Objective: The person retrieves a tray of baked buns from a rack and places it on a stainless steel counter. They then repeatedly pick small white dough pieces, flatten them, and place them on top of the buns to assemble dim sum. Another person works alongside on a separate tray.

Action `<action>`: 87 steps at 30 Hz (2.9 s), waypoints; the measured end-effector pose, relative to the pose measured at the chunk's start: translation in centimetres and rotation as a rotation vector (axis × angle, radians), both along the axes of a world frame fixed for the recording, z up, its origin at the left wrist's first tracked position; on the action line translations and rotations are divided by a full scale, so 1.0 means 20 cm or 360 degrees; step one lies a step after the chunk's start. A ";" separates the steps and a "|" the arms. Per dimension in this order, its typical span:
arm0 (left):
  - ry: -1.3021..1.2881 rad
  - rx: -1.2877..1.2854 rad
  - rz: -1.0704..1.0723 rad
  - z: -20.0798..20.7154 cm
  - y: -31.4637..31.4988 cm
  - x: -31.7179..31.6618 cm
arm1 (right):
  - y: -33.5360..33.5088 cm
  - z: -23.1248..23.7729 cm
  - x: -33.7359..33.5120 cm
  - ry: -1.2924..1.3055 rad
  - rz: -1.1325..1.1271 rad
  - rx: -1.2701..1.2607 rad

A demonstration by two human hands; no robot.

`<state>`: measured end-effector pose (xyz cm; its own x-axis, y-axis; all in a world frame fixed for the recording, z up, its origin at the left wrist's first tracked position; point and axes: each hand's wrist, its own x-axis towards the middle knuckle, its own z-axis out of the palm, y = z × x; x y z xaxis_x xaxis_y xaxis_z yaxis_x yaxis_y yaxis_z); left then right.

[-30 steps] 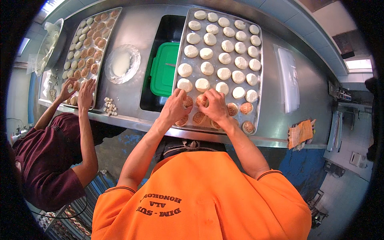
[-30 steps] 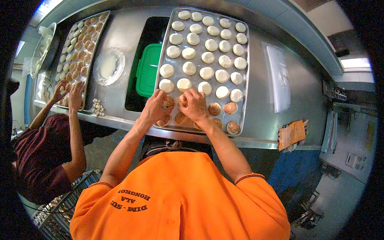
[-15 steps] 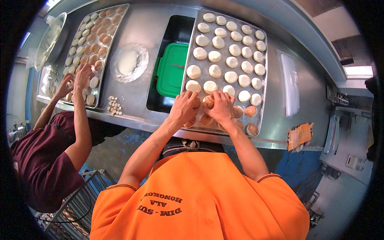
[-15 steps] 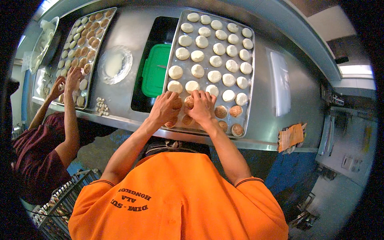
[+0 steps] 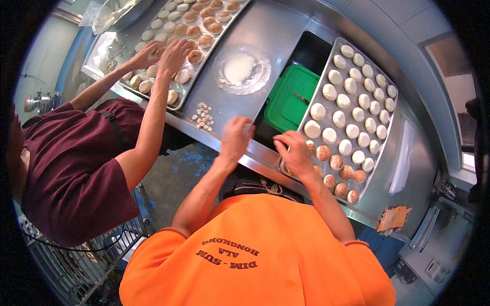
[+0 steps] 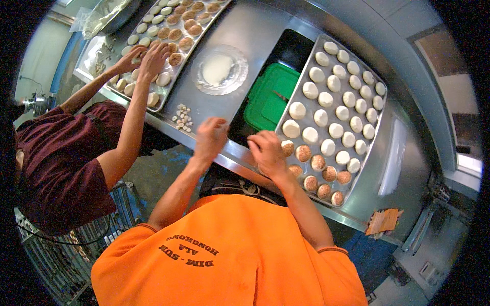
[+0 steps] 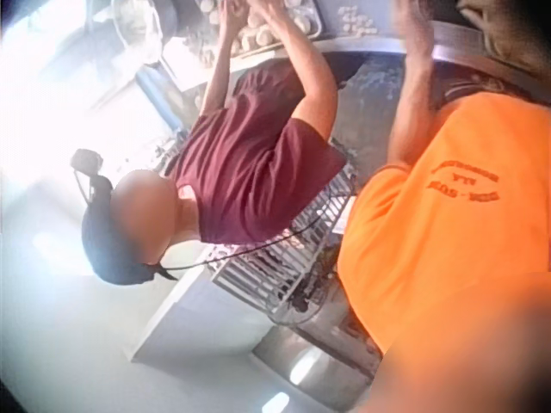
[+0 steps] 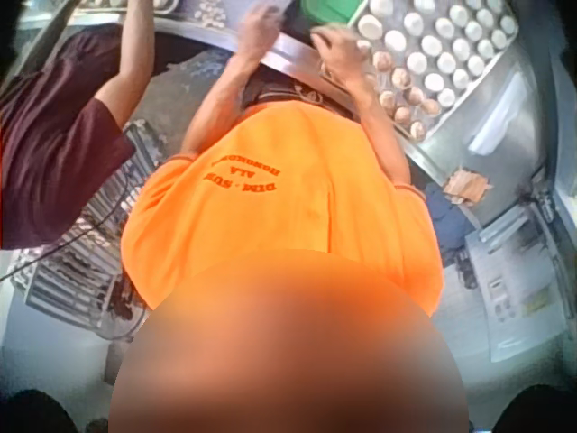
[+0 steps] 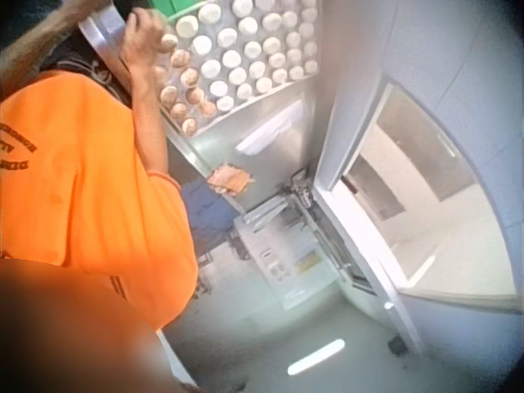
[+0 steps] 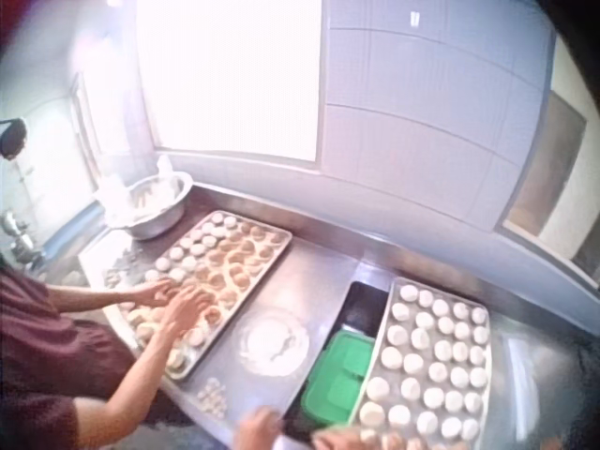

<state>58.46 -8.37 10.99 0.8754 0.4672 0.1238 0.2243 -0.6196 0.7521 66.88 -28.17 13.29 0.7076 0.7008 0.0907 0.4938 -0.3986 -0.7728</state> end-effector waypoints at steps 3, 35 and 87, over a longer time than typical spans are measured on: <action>0.0063 0.0029 0.0313 -0.05 0.30 -0.11 | 0.36 -0.13 -0.01 -0.0052 0.0258 0.0005; 0.0152 -0.0638 0.0436 -0.09 0.52 -0.11 | 0.73 -0.22 0.51 0.0149 -0.0071 0.0020; 0.0216 -0.0940 -0.0573 0.25 -0.41 0.55 | -0.60 0.24 0.22 -0.0014 -0.0832 0.0310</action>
<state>69.42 -16.61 15.99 0.9780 0.1010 -0.1824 0.1975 -0.1694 0.9656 71.23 -40.09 18.03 0.9551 0.2263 0.1911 0.2756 -0.4425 -0.8534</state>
